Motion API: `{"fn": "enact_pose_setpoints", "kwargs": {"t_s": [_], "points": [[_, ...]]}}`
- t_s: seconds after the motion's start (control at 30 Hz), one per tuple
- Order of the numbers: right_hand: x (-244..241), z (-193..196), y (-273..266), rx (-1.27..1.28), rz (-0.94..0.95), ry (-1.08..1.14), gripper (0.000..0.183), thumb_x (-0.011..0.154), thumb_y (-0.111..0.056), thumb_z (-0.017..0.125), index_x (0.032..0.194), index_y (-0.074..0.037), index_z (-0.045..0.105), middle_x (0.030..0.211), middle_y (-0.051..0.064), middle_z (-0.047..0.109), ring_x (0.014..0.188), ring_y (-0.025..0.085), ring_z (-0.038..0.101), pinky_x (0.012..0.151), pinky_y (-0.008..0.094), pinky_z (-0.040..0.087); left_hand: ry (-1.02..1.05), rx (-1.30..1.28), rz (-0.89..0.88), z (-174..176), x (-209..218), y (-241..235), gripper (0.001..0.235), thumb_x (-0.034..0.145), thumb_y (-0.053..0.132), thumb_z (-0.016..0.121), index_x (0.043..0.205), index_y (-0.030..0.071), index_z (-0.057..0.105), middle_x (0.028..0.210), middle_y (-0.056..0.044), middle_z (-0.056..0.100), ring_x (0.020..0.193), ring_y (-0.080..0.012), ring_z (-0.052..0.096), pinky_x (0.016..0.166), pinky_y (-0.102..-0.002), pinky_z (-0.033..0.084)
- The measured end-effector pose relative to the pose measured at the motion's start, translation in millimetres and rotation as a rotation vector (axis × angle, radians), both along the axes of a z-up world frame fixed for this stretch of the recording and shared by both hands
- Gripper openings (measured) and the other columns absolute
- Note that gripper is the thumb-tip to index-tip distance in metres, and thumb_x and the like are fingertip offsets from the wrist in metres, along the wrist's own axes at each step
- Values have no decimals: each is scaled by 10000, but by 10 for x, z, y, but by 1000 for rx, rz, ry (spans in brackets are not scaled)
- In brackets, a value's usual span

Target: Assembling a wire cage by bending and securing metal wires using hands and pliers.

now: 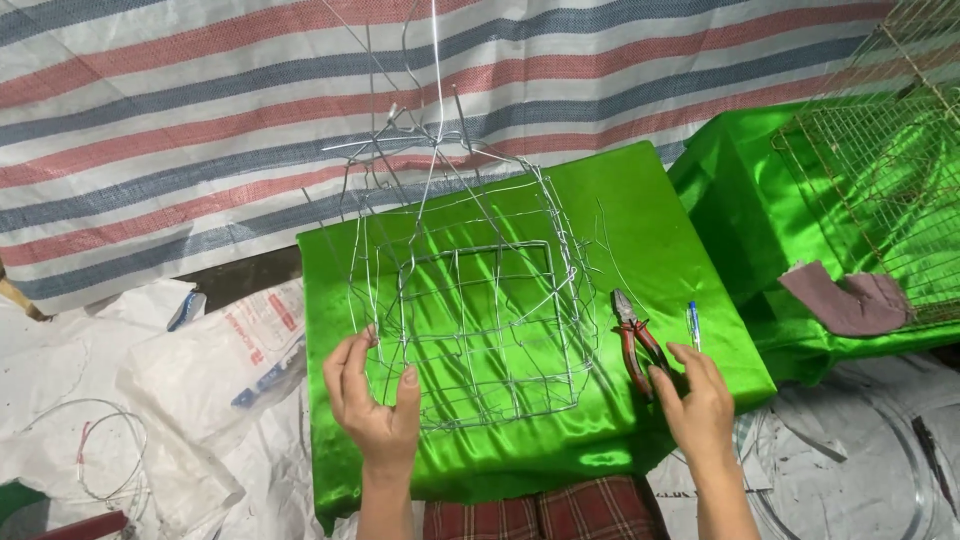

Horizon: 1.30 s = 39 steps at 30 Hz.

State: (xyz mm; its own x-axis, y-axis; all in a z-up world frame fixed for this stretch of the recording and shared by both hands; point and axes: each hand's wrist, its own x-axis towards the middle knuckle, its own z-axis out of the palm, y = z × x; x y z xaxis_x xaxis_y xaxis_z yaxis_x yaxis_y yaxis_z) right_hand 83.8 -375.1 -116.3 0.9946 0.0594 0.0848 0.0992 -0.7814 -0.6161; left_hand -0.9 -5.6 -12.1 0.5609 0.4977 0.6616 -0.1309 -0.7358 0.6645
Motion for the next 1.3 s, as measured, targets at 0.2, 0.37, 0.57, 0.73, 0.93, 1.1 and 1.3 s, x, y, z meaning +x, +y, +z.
{"fn": "enact_pose_setpoints", "kwargs": {"t_s": [0.2, 0.37, 0.57, 0.73, 0.93, 1.1, 1.3], "points": [[-10, -243, 127, -233, 41, -10, 680, 882, -454, 712, 1447, -98, 583, 1413, 165, 592, 1303, 374, 536, 1053, 522, 442, -10, 1, -3, -11, -16, -12, 598, 959, 382, 557, 1286, -118, 523, 1219, -212, 510, 1153, -321, 560, 1005, -425, 571], [101, -410, 255, -392, 15, -37, 785, 841, -536, 729, 1474, -117, 528, 1438, 162, 581, 1298, 354, 534, 997, 521, 466, -8, 14, 4, -71, -23, 11, 581, 961, 380, 560, 1287, -100, 526, 1218, -208, 513, 1151, -321, 560, 1006, -430, 570], [172, -488, 320, -441, -4, -123, 706, 861, -446, 754, 1442, -99, 551, 1314, 182, 651, 1127, 354, 590, 877, 475, 506, 10, -1, 14, -48, -11, -8, 580, 956, 380, 559, 1286, -96, 531, 1220, -201, 509, 1146, -313, 557, 1007, -435, 566], [224, -620, 234, -401, 6, -102, 666, 876, -395, 742, 1447, -100, 567, 1249, 155, 687, 1087, 306, 596, 880, 410, 495, 3, 1, 4, -14, -12, -12, 572, 953, 361, 572, 1285, -102, 525, 1223, -205, 508, 1146, -314, 557, 1011, -422, 564], [140, -518, 147, -213, 13, -283, 547, 907, -259, 744, 1350, 33, 608, 1170, 197, 717, 1075, 315, 663, 991, 447, 483, 9, -4, -4, 29, -7, -24, 590, 956, 366, 568, 1293, -115, 521, 1220, -208, 505, 1151, -315, 558, 1010, -425, 564], [170, -513, 62, -268, -182, -356, 523, 869, -190, 786, 1332, 8, 644, 1181, 215, 699, 1081, 352, 612, 922, 454, 420, 3, 5, 6, -10, 2, -20, 588, 951, 365, 571, 1287, -116, 526, 1215, -206, 509, 1155, -317, 554, 1010, -424, 565], [216, -532, 116, -303, -180, -298, 529, 857, -205, 791, 1320, -4, 635, 1162, 227, 700, 1079, 356, 627, 944, 461, 419, -1, 1, 14, -54, -7, -5, 592, 951, 383, 563, 1285, -106, 529, 1216, -212, 511, 1158, -327, 555, 1006, -443, 567]]}}
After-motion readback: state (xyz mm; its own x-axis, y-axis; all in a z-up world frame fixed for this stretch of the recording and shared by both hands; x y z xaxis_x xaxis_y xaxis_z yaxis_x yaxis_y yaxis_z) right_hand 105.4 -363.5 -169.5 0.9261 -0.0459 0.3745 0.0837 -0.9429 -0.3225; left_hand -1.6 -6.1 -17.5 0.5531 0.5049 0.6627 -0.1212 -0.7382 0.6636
